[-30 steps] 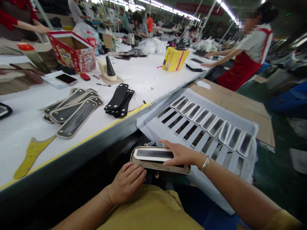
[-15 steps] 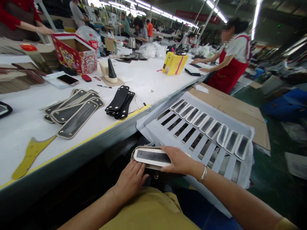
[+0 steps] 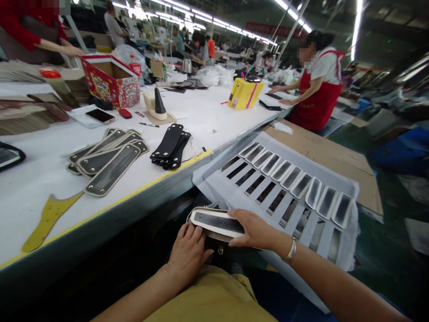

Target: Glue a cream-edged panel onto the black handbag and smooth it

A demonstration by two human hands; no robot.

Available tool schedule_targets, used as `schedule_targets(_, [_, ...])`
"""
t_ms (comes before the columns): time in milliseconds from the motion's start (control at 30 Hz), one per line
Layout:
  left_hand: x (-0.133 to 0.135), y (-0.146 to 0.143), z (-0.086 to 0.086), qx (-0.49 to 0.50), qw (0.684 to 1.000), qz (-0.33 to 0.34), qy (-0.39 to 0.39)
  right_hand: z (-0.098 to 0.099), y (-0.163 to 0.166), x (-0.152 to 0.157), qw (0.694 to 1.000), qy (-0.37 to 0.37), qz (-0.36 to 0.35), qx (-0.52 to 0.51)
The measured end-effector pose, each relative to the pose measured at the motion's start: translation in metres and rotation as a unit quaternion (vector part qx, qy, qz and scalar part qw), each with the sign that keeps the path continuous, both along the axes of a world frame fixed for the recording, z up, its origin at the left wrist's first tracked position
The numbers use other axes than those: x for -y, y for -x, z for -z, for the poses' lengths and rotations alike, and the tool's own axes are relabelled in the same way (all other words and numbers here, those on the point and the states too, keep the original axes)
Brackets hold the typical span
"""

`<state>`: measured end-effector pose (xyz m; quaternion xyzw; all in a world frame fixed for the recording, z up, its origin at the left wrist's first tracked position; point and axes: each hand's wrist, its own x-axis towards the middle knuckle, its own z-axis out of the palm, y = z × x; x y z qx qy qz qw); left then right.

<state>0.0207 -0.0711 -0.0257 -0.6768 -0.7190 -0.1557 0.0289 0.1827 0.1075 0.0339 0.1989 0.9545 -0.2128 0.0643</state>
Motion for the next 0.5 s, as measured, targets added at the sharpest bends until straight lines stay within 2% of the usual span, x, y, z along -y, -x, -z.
schedule_targets(100, [0.004, 0.001, -0.006, 0.006, 1.000, 0.014, 0.000, -0.002, -0.001, -0.003, 1.000, 0.000, -0.019, 0.003])
schedule_targets(233, [0.029, 0.021, -0.016, 0.021, 0.979, 0.123, -0.163, 0.000, -0.002, 0.000, 0.999, -0.029, -0.032, 0.013])
schedule_targets(300, [0.038, 0.033, -0.023, 0.042, 0.968, 0.126, -0.214, 0.000, 0.000, 0.002, 0.998, -0.040, -0.038, 0.015])
schedule_targets(400, [0.034, 0.038, -0.028, 0.050, 0.969, 0.117, -0.212, -0.001, 0.006, 0.005, 0.997, -0.046, -0.058, 0.017])
schedule_targets(500, [0.017, 0.025, -0.021, 0.016, 0.974, 0.170, -0.151, -0.003, 0.010, 0.006, 0.995, -0.063, -0.078, 0.023])
